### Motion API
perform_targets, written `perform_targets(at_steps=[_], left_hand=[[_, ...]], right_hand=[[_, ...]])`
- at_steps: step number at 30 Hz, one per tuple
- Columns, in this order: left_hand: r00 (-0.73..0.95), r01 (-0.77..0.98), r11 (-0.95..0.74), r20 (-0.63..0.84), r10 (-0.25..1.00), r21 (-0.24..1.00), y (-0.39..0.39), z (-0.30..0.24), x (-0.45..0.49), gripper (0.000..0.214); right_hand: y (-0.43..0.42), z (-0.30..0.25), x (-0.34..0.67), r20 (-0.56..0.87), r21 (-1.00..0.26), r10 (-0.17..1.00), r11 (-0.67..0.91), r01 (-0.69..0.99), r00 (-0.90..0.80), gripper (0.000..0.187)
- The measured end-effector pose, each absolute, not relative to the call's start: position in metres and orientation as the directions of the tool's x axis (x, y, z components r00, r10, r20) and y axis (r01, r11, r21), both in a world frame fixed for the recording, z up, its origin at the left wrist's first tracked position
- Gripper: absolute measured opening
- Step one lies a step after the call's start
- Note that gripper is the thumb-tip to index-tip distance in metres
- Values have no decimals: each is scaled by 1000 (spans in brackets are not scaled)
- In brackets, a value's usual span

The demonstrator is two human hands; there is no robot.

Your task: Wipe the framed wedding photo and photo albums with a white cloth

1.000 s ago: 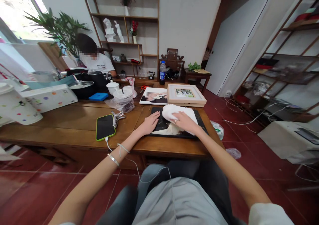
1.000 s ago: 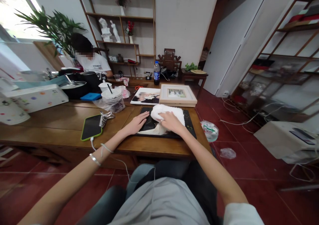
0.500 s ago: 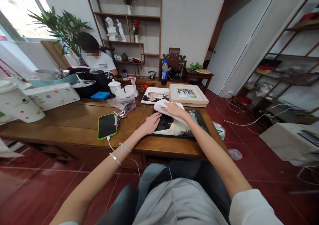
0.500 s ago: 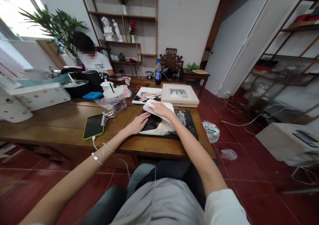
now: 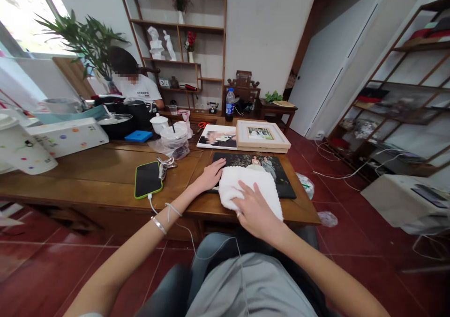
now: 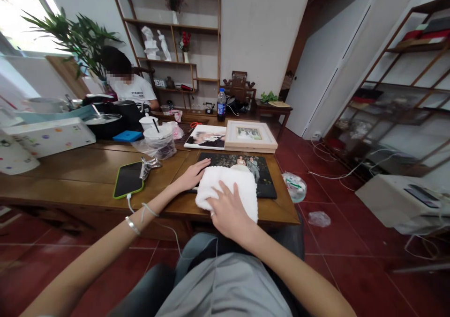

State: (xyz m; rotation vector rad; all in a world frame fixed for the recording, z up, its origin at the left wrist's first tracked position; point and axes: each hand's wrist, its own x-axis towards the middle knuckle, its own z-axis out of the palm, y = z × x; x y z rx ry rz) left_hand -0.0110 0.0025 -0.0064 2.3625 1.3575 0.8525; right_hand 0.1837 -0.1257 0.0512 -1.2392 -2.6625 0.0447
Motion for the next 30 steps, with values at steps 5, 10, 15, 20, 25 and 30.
perform_targets(at_steps=[5, 10, 15, 20, 25, 30], left_hand=[[383, 686, -522, 359, 851, 507, 5, -8, -12, 43], [377, 691, -518, 359, 854, 505, 6, -10, -12, 43], [372, 682, -511, 353, 858, 523, 5, -8, -11, 44], [264, 598, -514, 455, 851, 615, 1, 2, -7, 52], [211, 601, -496, 475, 854, 626, -3, 6, -5, 60], [310, 668, -509, 419, 854, 543, -3, 4, -4, 53]], right_hand=[[-96, 56, 193, 164, -165, 817, 575, 801, -553, 38], [-25, 65, 207, 186, -143, 895, 433, 890, -406, 36], [0, 64, 209, 200, -123, 933, 327, 937, -299, 38], [-39, 51, 182, 226, -95, 848, 509, 856, -479, 43], [-91, 46, 172, 215, -131, 670, 741, 659, -710, 41], [-108, 53, 203, 186, -196, 655, 755, 625, -733, 35]])
